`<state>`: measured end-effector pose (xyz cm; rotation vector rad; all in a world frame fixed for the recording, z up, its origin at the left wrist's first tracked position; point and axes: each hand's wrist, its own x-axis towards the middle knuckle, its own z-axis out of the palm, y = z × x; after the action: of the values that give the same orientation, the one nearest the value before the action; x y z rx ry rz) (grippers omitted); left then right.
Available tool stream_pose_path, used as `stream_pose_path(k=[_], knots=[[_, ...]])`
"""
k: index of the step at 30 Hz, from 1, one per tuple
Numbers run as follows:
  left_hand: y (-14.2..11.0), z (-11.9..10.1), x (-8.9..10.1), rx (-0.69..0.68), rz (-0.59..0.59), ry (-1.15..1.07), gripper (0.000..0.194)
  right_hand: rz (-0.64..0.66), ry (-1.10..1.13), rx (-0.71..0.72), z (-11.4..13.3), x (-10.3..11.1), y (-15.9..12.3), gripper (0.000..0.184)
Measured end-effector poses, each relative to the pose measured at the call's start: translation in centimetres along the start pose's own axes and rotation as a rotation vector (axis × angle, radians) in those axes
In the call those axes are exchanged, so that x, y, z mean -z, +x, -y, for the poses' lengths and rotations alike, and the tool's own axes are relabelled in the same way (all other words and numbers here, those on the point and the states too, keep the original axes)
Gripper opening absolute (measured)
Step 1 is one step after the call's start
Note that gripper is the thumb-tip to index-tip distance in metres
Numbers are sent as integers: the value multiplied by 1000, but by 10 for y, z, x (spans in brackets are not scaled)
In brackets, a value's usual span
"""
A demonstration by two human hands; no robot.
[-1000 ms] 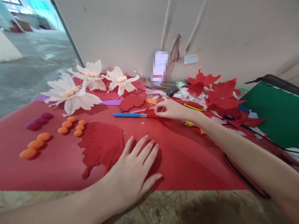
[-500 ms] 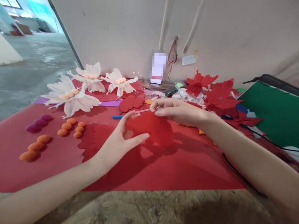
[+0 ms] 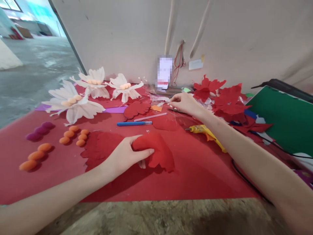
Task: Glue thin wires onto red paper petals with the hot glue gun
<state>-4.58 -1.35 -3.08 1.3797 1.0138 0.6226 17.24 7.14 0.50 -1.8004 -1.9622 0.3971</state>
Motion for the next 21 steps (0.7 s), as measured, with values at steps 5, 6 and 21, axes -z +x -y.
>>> stream_pose_path(k=[5,6,21], knots=[[1,3,2,-30,-148,-142,19,63,-217,-33,-14,-7,17,8],[1,3,2,-32,-175,-191,19,65,-261,-65,-15,-7,20,12],[-1,1,-2,-27,-276,-608,26,277,-706,-385,-57,11,42,30]])
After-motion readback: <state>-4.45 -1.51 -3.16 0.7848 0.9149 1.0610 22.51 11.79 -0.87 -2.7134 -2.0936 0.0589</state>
